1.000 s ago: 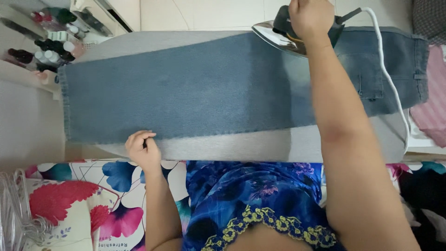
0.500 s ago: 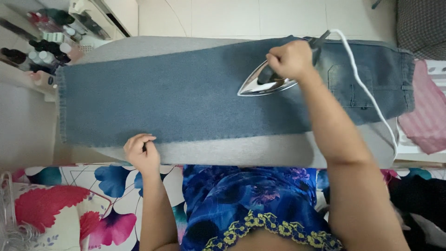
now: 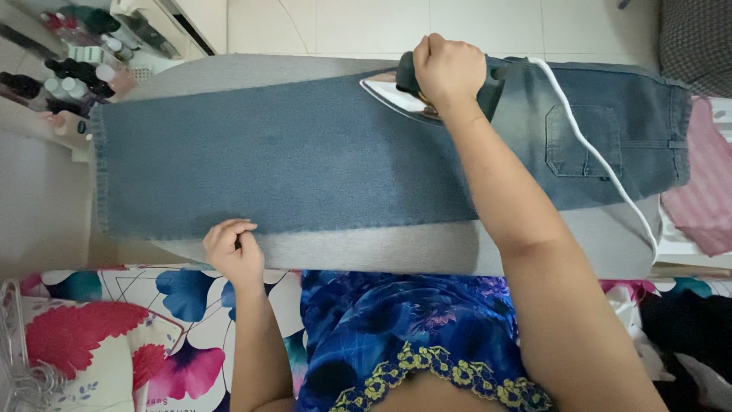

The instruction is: The person irons a pair of jeans on an ironing board, using an iron to press the fabric while positioning the garment by hand.

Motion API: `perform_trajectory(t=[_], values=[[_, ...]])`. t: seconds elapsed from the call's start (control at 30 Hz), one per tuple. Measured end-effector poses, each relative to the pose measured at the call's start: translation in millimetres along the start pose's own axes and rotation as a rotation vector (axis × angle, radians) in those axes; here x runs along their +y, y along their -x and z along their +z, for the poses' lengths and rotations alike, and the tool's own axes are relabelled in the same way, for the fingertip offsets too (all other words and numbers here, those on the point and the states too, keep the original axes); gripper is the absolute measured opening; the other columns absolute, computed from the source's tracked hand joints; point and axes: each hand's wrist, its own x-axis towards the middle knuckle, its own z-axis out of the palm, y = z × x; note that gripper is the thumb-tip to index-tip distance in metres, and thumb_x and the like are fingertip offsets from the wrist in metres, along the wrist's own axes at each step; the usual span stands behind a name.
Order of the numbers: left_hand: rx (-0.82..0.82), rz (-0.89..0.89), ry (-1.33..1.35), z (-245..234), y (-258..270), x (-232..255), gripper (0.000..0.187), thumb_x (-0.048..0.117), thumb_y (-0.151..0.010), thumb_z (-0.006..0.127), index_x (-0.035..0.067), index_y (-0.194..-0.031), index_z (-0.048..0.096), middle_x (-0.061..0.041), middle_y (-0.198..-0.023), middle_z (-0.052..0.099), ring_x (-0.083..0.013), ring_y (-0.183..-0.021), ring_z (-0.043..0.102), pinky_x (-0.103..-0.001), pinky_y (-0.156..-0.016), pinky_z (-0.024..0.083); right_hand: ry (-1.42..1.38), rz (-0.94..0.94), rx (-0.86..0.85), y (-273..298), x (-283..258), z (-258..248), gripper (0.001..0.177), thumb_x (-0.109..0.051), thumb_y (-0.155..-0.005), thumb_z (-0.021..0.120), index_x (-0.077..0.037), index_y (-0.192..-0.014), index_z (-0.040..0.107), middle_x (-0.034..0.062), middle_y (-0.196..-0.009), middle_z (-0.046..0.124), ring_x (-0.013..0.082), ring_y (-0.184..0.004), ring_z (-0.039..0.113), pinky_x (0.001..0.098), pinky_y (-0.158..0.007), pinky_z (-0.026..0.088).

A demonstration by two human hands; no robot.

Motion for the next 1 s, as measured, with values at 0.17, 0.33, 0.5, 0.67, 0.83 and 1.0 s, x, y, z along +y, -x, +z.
perform_trajectory(t=[0.17,0.33,0.5,0.67,0.83,1.0], values=[[0.022,-0.024,-0.022,0.8,0.3,3.0,0.029,-0.013,-0.076,0.052,0.008,-0.074,0.072,-0.006,-0.081,0.070,-0.0227,-0.082,0.069,-0.038,-0.081,0.050,-0.028,0.066,-0.107,-12.6,5.1,17.4,0.046,-0.024,-0.102,0.047,-0.019,-0.056,0.042,-0.0048,-0.044,0.030,0.0131,-0.038,0.020,0.0307,-0.037,0.018],[0.036,-0.034,-0.033,0.3,1.0,0.1,0.027,-0.012,-0.077,0.055,0.010,-0.075,0.071,-0.005,-0.084,0.071,-0.0221,-0.084,0.067,-0.039,-0.087,0.048,-0.163,-0.028,-0.364,-22.6,24.2,16.0,0.042,-0.025,-0.101,0.046,-0.018,-0.060,0.039,-0.0020,-0.048,0.031,0.0166,-0.043,0.024,0.0337,-0.042,0.017],[0.010,0.011,0.015,-1.9,-5.2,6.8,0.028,-0.015,-0.076,0.052,0.007,-0.072,0.070,-0.009,-0.078,0.070,-0.0244,-0.078,0.069,-0.038,-0.073,0.050,-0.362,-0.217,-0.730,-23.7,8.7,-32.1,0.045,-0.037,-0.099,0.034,-0.022,-0.059,0.045,-0.0087,-0.047,0.030,0.0111,-0.043,0.029,0.0270,-0.040,0.022],[0.022,0.011,0.018,-0.3,-2.4,4.7,0.029,-0.016,-0.077,0.052,0.006,-0.073,0.070,-0.008,-0.079,0.069,-0.0240,-0.079,0.069,-0.039,-0.076,0.051,-0.213,-0.220,-0.309,-1.1,-27.8,-25.6,0.034,-0.029,-0.090,0.050,-0.018,-0.057,0.050,0.0019,-0.044,0.043,0.0260,-0.039,0.044,0.0389,-0.038,0.031],[-0.004,0.041,0.025,-1.0,-4.1,4.5,0.027,-0.017,-0.078,0.053,0.005,-0.073,0.069,-0.009,-0.078,0.069,-0.0256,-0.078,0.070,-0.040,-0.073,0.051,-0.179,-0.063,-0.093,-3.8,-66.5,-17.6,0.039,-0.022,-0.094,0.053,-0.017,-0.055,0.049,-0.0017,-0.042,0.036,0.0181,-0.034,0.031,0.0349,-0.033,0.024],[0.025,-0.015,0.015,-0.5,-3.1,9.2,0.028,-0.014,-0.078,0.053,0.008,-0.073,0.070,-0.007,-0.080,0.070,-0.0239,-0.082,0.070,-0.040,-0.083,0.051,-0.086,0.012,-0.030,-19.4,-84.6,3.0,0.042,-0.019,-0.096,0.048,-0.019,-0.056,0.036,-0.0060,-0.042,0.023,0.0115,-0.040,0.012,0.0299,-0.038,0.014]])
